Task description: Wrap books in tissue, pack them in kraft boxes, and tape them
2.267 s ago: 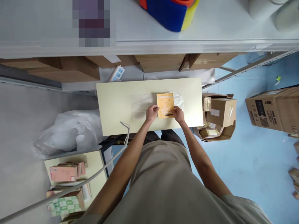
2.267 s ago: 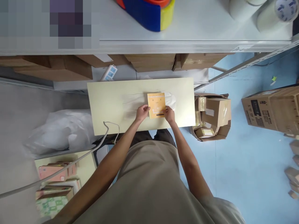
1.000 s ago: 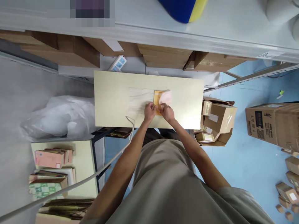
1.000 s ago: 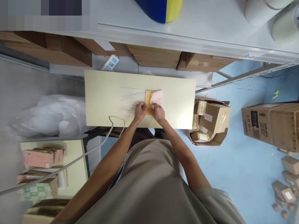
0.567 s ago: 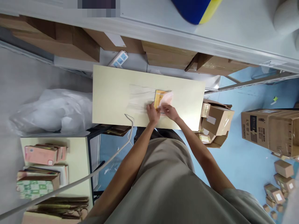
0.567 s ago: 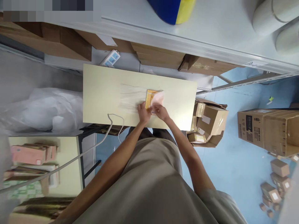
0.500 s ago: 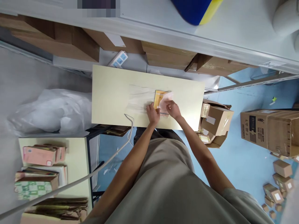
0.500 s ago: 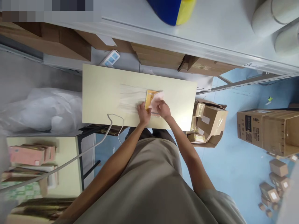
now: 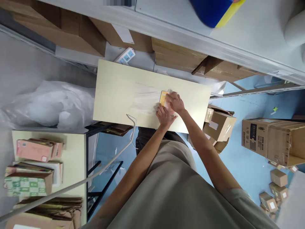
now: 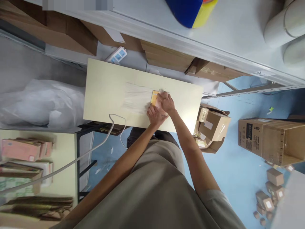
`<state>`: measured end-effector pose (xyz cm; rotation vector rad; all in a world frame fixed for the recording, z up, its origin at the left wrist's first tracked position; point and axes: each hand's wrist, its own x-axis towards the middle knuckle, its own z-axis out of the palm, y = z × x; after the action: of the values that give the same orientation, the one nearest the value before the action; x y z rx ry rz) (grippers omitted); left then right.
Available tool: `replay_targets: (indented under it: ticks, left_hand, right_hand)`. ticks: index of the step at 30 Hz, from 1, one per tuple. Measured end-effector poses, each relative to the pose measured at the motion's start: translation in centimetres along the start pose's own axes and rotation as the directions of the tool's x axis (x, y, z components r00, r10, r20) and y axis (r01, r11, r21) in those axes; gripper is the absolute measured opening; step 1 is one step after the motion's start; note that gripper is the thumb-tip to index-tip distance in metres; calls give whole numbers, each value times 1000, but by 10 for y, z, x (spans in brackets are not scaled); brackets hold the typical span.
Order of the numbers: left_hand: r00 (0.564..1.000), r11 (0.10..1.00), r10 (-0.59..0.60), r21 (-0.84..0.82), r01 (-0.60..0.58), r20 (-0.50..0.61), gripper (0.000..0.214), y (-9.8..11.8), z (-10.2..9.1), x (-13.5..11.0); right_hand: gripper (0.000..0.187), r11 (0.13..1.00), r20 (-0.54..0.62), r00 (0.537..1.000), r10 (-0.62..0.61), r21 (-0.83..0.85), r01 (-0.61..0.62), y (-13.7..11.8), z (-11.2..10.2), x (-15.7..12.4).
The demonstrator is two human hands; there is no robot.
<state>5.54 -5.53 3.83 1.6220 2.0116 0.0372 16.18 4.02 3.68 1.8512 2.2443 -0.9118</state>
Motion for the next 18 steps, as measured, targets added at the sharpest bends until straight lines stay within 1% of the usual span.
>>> replay_targets:
  ticks: [4, 8, 11, 12, 13, 15, 18]
  left_hand:
    - [1000, 1000, -2, 7, 2, -4, 86, 7, 1, -1]
    - [1000, 998, 11, -60, -13, -26, 85, 6, 1, -1]
    - [998, 991, 35, -131, -40, -44, 66, -2, 1, -1]
    - [998, 987, 48, -154, -55, -48, 58, -6, 1, -1]
    - [997, 982, 62, -176, -71, -53, 51, -9, 2, 0]
    - [993, 970, 96, -216, -108, -64, 41, -17, 2, 1]
    - [985, 950, 158, -262, -172, -73, 36, -25, 0, 2]
  right_hand:
    - [70, 1000, 45, 999, -9, -20, 10, -1, -8, 0]
    - [74, 999, 130, 991, -30, -40, 36, 8, -19, 2]
    - [78, 989, 252, 964, -82, -98, 110, 19, -27, -2]
    - [79, 980, 271, 957, -104, -135, 145, 21, -29, -5]
    - [78, 967, 270, 954, -128, -179, 181, 23, -30, -8]
    - [75, 933, 217, 959, -183, -269, 239, 23, -32, -16]
    - [65, 897, 151, 958, -245, -340, 283, 19, -33, -24]
